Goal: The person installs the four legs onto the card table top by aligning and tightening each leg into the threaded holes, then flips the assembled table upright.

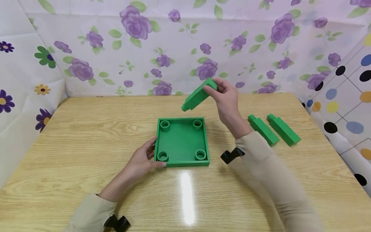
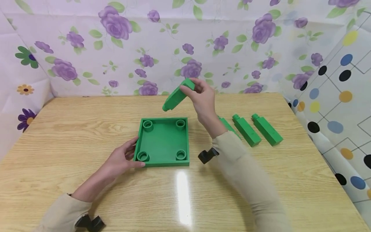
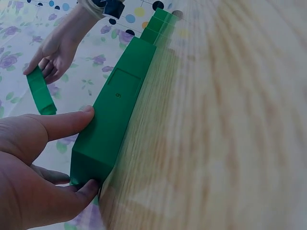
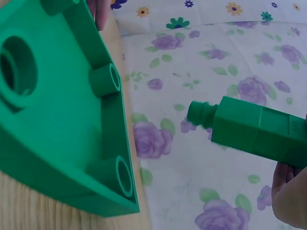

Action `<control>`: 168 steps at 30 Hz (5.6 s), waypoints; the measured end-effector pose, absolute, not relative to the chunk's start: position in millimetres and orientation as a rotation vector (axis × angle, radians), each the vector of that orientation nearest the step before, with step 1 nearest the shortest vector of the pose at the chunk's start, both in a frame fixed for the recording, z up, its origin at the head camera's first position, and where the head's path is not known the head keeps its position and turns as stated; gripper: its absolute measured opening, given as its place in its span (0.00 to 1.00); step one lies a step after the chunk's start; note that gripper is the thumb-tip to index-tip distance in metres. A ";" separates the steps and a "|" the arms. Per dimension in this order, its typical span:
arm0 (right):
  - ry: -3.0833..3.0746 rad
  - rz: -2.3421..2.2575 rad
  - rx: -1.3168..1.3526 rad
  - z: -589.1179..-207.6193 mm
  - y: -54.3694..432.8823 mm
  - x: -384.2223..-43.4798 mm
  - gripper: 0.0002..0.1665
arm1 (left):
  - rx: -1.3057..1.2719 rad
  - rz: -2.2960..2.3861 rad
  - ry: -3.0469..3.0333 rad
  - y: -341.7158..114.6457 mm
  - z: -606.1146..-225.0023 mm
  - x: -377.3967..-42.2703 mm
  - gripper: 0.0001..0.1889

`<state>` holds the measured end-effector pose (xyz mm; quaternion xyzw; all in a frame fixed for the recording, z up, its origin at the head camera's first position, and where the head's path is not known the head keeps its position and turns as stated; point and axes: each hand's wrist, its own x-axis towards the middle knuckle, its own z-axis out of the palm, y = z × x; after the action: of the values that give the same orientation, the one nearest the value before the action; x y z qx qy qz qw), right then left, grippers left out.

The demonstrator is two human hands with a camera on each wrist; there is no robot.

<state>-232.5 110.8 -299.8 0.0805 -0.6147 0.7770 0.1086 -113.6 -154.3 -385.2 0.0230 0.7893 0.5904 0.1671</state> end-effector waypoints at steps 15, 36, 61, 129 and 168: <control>-2.124 2.225 0.455 -300.6 64.5 -235.3 0.24 | 0.061 1.677 2.256 -158.7 -385.0 -111.2 0.53; -2.504 2.025 0.707 -307.4 25.8 -243.8 0.23 | 0.091 1.698 2.222 -157.1 -387.7 -111.3 0.53; -2.681 1.809 1.020 -306.7 31.2 -247.4 0.29 | 0.115 1.678 2.239 -159.0 -388.2 -113.1 0.53; -2.434 2.275 1.097 -324.5 37.1 -255.6 0.32 | 0.108 1.728 2.203 -158.3 -391.4 -112.5 0.52; -2.649 1.706 0.745 -323.3 15.1 -236.9 0.29 | 0.120 1.751 2.179 -158.5 -390.5 -110.4 0.52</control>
<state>-236.9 15.1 -323.3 0.2300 -0.8171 0.5264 -0.0482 -110.4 -158.5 -390.5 0.0422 0.7674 0.6165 0.1710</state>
